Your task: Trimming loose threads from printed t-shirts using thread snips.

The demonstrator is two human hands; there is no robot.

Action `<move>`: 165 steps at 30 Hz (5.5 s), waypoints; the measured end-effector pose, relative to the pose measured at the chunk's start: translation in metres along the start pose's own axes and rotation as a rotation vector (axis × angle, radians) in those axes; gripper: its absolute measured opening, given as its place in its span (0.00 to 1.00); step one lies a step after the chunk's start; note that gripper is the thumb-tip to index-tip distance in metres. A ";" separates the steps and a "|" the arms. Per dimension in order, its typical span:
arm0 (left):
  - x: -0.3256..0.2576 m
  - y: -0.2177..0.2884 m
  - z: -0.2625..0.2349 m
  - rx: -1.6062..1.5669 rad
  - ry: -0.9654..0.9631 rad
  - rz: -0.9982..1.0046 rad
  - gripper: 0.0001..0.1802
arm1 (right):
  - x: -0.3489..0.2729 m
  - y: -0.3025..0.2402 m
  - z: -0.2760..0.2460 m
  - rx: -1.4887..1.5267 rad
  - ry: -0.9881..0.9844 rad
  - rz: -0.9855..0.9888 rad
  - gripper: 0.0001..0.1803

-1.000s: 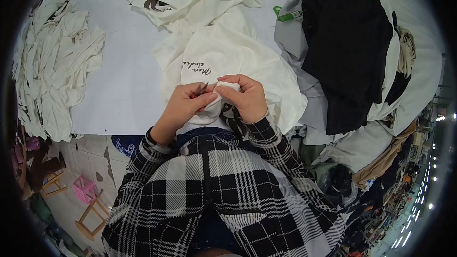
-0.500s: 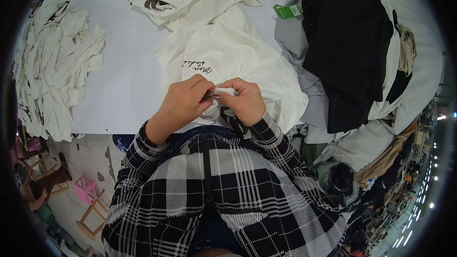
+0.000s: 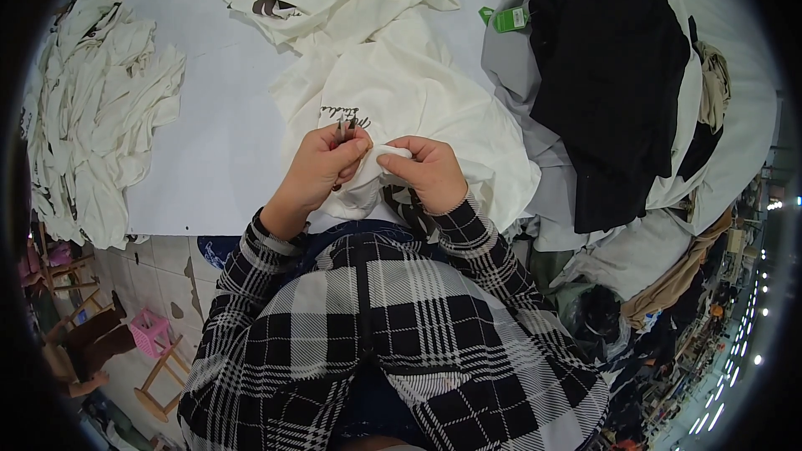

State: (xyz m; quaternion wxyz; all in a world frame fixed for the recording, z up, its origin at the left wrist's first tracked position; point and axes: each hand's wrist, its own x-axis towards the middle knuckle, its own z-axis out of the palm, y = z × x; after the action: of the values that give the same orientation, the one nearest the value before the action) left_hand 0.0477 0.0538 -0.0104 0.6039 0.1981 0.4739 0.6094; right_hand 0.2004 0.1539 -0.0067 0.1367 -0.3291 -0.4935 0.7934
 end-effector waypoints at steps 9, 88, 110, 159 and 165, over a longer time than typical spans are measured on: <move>0.003 0.006 -0.005 -0.480 0.001 -0.021 0.09 | 0.002 0.003 0.003 -0.065 0.039 -0.076 0.10; -0.007 -0.029 -0.011 0.546 0.298 0.404 0.04 | 0.010 0.005 0.014 -0.013 -0.103 0.007 0.35; -0.011 -0.010 -0.026 -0.065 0.173 0.102 0.05 | 0.009 0.006 0.026 0.047 0.071 -0.087 0.33; -0.038 -0.012 0.005 1.199 0.274 0.561 0.13 | 0.020 0.042 0.023 0.117 0.153 -0.277 0.02; -0.038 -0.015 0.000 1.170 0.274 0.511 0.14 | 0.021 0.045 0.025 0.077 0.137 -0.276 0.01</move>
State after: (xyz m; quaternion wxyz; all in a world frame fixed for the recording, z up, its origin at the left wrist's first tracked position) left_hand 0.0631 0.0163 -0.0096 0.1668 0.5209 0.7381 0.3950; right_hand 0.1733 0.1265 -0.0470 0.2902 -0.3060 -0.4928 0.7611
